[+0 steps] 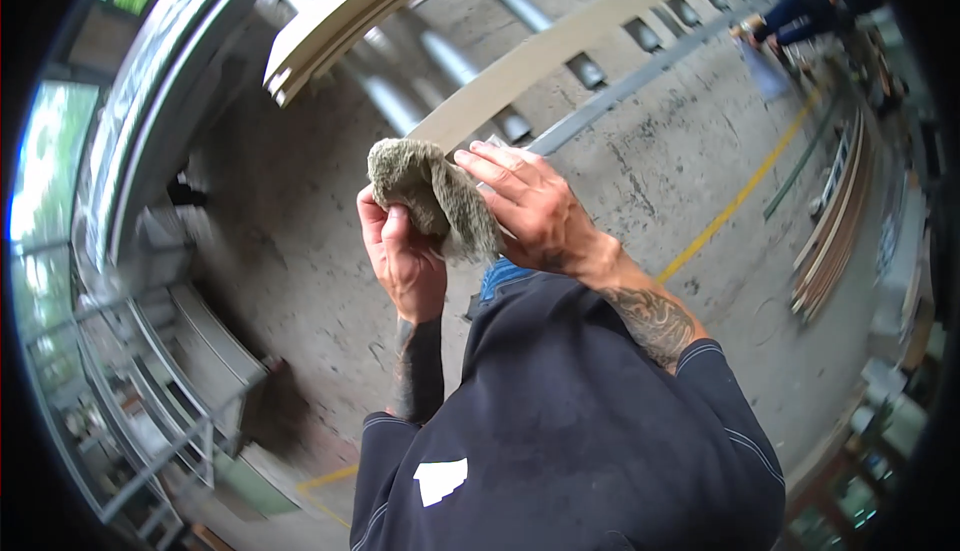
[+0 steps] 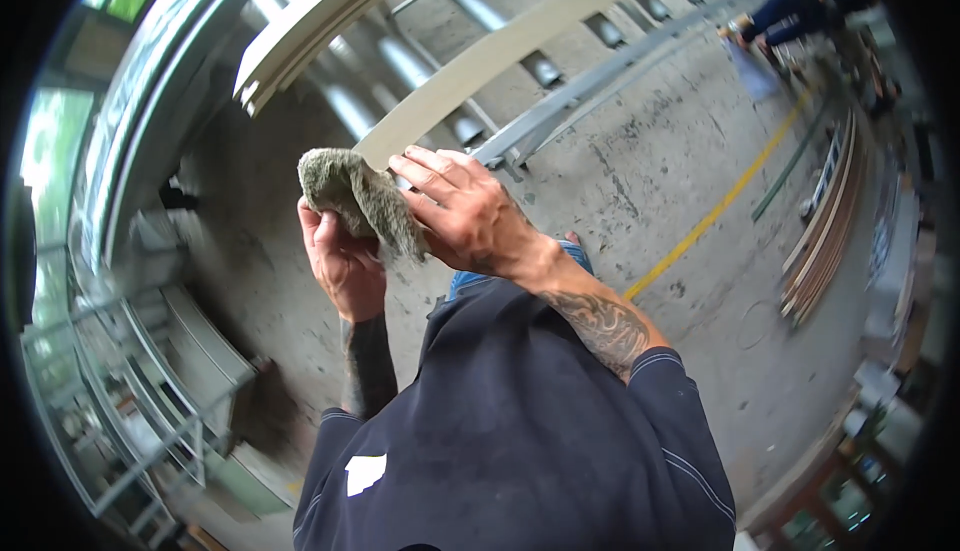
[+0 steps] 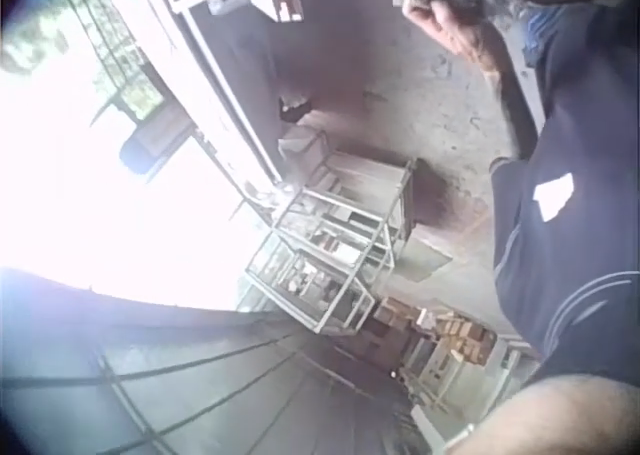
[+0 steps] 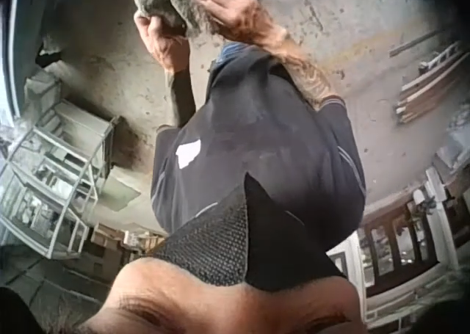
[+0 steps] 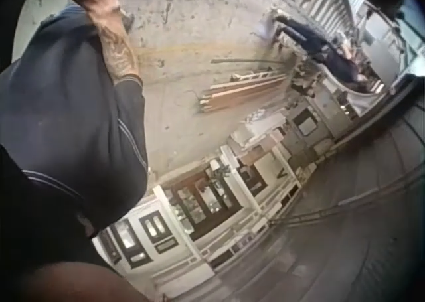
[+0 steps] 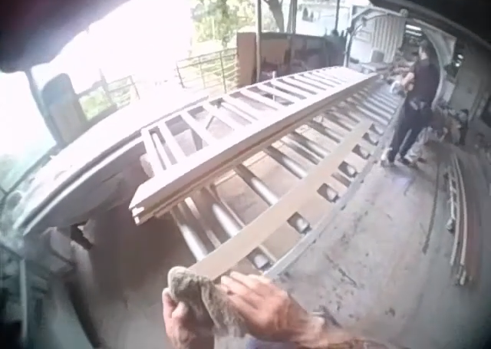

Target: The person picks up, carries, and places wooden boards onto a roller rack, and then cleans one of the boards using a spray and cloth.

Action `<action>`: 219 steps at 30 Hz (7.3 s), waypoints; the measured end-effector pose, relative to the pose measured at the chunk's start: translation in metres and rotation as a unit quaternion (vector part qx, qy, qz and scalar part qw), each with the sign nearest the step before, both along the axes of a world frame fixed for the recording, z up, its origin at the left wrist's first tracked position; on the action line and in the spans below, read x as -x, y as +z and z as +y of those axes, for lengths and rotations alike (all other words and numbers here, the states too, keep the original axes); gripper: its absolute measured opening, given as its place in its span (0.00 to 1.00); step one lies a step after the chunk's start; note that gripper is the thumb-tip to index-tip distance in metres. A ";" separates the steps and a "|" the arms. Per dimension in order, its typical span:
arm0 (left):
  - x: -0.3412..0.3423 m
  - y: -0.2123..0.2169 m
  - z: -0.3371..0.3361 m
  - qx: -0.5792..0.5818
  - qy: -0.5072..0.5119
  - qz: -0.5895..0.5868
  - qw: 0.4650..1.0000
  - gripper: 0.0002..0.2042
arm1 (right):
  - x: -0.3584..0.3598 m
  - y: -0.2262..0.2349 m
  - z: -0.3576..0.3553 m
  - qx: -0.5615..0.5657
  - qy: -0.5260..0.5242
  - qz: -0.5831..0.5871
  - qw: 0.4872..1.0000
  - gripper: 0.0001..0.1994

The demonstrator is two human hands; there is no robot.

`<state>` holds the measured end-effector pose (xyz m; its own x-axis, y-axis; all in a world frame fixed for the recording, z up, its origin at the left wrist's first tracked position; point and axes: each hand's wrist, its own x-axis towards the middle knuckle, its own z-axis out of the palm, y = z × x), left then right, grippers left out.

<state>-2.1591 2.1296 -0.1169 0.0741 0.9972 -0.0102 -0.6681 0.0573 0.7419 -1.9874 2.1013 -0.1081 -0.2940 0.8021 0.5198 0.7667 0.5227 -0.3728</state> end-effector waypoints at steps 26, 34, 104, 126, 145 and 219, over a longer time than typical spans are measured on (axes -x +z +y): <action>-0.604 -0.065 -0.481 -0.165 -0.683 0.203 0.682 0.09 | -0.436 -0.070 -0.659 -0.030 -0.593 0.076 0.801 0.13; -0.818 -0.104 -0.669 -0.300 -0.861 0.028 0.409 0.15 | -0.559 -0.098 -0.808 0.005 -0.758 0.328 0.564 0.24; -2.563 0.038 -1.700 -0.154 -0.703 0.095 0.687 0.12 | -2.386 -0.040 -1.881 0.046 -0.568 0.273 0.775 0.40; -3.108 -0.104 -1.580 0.272 -0.691 0.041 0.669 0.39 | -3.053 -0.074 -1.718 0.190 -0.290 0.718 0.604 0.15; -3.563 -0.077 -1.322 -0.356 -0.387 0.426 0.736 0.27 | -3.525 -0.078 -1.466 0.089 -0.387 0.461 0.794 0.46; -4.413 -0.826 -0.349 -0.214 -0.269 0.595 0.726 0.43 | -4.326 -0.609 -0.563 0.506 -0.486 0.502 0.506 0.17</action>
